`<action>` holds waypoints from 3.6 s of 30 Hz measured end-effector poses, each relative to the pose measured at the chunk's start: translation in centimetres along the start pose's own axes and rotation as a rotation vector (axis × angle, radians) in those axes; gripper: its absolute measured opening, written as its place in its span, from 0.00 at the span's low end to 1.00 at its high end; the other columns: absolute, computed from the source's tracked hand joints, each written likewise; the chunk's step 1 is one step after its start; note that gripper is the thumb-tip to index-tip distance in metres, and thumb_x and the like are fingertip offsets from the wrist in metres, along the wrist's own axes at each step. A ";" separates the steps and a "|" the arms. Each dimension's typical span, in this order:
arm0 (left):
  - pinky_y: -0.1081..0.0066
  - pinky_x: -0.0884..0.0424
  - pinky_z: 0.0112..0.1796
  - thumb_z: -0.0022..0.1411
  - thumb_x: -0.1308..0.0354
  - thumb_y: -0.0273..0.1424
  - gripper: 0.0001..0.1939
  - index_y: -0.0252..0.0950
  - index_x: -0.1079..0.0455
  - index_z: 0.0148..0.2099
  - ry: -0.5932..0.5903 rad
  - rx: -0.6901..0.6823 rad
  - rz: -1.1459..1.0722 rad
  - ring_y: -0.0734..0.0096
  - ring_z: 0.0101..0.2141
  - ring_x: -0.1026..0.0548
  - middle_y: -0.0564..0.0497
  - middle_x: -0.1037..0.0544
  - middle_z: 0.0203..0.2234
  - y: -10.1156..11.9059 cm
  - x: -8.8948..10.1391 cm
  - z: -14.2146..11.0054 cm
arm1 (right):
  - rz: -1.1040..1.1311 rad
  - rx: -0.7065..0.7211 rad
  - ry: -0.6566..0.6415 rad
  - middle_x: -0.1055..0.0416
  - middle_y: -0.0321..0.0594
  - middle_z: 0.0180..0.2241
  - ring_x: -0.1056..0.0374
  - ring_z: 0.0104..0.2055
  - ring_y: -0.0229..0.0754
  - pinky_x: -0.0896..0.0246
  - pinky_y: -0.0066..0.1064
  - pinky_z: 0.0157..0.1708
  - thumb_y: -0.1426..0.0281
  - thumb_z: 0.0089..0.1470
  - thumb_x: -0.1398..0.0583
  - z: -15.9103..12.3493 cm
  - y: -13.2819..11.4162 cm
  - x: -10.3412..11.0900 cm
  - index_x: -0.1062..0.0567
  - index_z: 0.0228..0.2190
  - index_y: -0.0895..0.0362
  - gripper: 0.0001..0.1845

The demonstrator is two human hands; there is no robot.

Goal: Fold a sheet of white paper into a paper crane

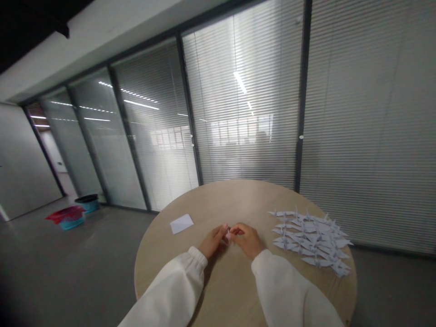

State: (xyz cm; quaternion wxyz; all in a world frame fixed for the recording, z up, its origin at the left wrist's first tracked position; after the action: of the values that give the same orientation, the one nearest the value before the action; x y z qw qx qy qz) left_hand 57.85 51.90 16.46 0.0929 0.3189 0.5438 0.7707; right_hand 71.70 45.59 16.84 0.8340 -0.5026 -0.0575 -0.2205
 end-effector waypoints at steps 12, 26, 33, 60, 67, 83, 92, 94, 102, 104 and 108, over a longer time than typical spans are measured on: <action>0.76 0.33 0.21 0.52 0.50 0.50 0.27 0.29 0.33 0.39 -0.166 0.139 -0.447 0.69 0.30 0.29 0.41 0.28 0.34 -0.3 -0.4 0.2 | 0.173 -0.038 -0.008 0.28 0.39 0.28 0.33 0.31 0.40 0.39 0.30 0.35 0.60 0.42 0.39 0.4 0.7 0.4 0.28 0.28 0.59 0.15; 0.76 0.42 0.23 0.46 0.42 0.46 0.22 0.28 0.30 0.27 -0.055 0.034 -0.291 0.78 0.20 0.38 0.52 0.33 0.17 -1.1 -0.2 0.8 | 0.151 -0.059 0.092 0.33 0.36 0.22 0.38 0.26 0.38 0.44 0.26 0.26 0.57 0.48 0.45 0.7 2.1 0.7 0.29 0.23 0.59 0.17; 0.77 0.45 0.23 0.44 0.39 0.43 0.19 0.29 0.29 0.28 0.015 -0.002 -0.241 0.79 0.20 0.38 0.54 0.33 0.17 -1.8 0.1 1.2 | 0.129 -0.065 0.041 0.32 0.36 0.22 0.37 0.27 0.38 0.43 0.26 0.27 0.58 0.48 0.45 0.7 2.1 0.6 0.28 0.24 0.59 0.17; 0.65 0.36 0.41 0.46 0.39 0.42 0.27 0.32 0.31 0.47 -0.014 -0.107 0.048 0.60 0.40 0.29 0.43 0.24 0.39 0.1 0.1 0.2 | 0.234 -0.193 0.005 0.37 0.32 0.16 0.41 0.21 0.35 0.46 0.26 0.24 0.55 0.41 0.41 0.7 1.5 0.6 0.31 0.18 0.60 0.19; 0.68 0.35 0.38 0.47 0.40 0.42 0.27 0.30 0.32 0.47 -0.048 -0.043 -0.214 0.64 0.36 0.29 0.42 0.25 0.37 0.1 0.0 0.4 | 0.192 -0.150 0.034 0.36 0.33 0.17 0.41 0.22 0.35 0.46 0.26 0.25 0.55 0.42 0.41 0.7 1.3 0.7 0.30 0.19 0.60 0.19; 0.75 0.40 0.24 0.44 0.45 0.53 0.28 0.29 0.33 0.31 0.143 0.104 -0.435 0.75 0.21 0.34 0.52 0.31 0.19 -1.9 0.3 1.6 | 0.185 -0.152 0.079 0.27 0.41 0.24 0.33 0.27 0.42 0.39 0.30 0.28 0.55 0.43 0.41 0.9 3.2 0.7 0.28 0.25 0.60 0.18; 0.74 0.37 0.24 0.39 0.36 0.46 0.27 0.29 0.31 0.36 0.131 0.099 -0.482 0.71 0.22 0.29 0.48 0.25 0.22 -2.0 0.3 1.7 | 0.055 -0.123 0.128 0.28 0.39 0.23 0.34 0.26 0.40 0.40 0.29 0.28 0.58 0.45 0.42 0.7 2.1 0.8 0.28 0.25 0.58 0.15; 0.73 0.36 0.25 0.40 0.36 0.44 0.26 0.29 0.31 0.36 0.089 0.094 -0.495 0.71 0.22 0.29 0.47 0.25 0.23 -2.1 0.2 1.6 | 0.035 -0.103 0.122 0.28 0.39 0.23 0.34 0.26 0.40 0.40 0.29 0.28 0.59 0.45 0.42 0.6 2.1 0.7 0.27 0.26 0.58 0.14; 0.73 0.37 0.24 0.42 0.38 0.47 0.24 0.28 0.28 0.29 0.089 0.133 -0.469 0.72 0.20 0.30 0.47 0.25 0.20 -2.5 0.0 1.5 | -0.165 0.044 0.138 0.31 0.39 0.26 0.35 0.28 0.40 0.40 0.30 0.30 0.64 0.47 0.43 0.5 1.8 0.5 0.25 0.29 0.57 0.10; 0.73 0.37 0.24 0.41 0.38 0.47 0.24 0.28 0.28 0.28 0.104 0.141 -0.493 0.72 0.20 0.30 0.47 0.25 0.20 -2.5 0.0 1.5 | -0.226 0.110 0.143 0.31 0.39 0.26 0.36 0.29 0.40 0.40 0.30 0.31 0.66 0.49 0.44 0.3 1.5 0.6 0.25 0.30 0.56 0.09; 0.73 0.37 0.25 0.41 0.38 0.48 0.25 0.27 0.29 0.26 0.102 0.146 -0.579 0.72 0.21 0.30 0.47 0.26 0.18 -2.4 0.0 1.5 | -0.285 0.231 0.123 0.32 0.39 0.30 0.35 0.33 0.40 0.39 0.31 0.36 0.70 0.52 0.47 -0.1 1.2 0.4 0.26 0.36 0.54 0.12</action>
State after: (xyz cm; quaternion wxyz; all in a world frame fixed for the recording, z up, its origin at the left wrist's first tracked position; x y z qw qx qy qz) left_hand 58.31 54.01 14.60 0.2579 0.1174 0.6701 0.6860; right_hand 72.59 45.86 16.00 0.8484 -0.3757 -0.1018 -0.3588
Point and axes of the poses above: each hand's wrist, its own z-axis towards the middle knuckle, its own x-axis out of the back of the hand, y = z × x, the point moved 1 cm from there along z, towards the middle knuckle
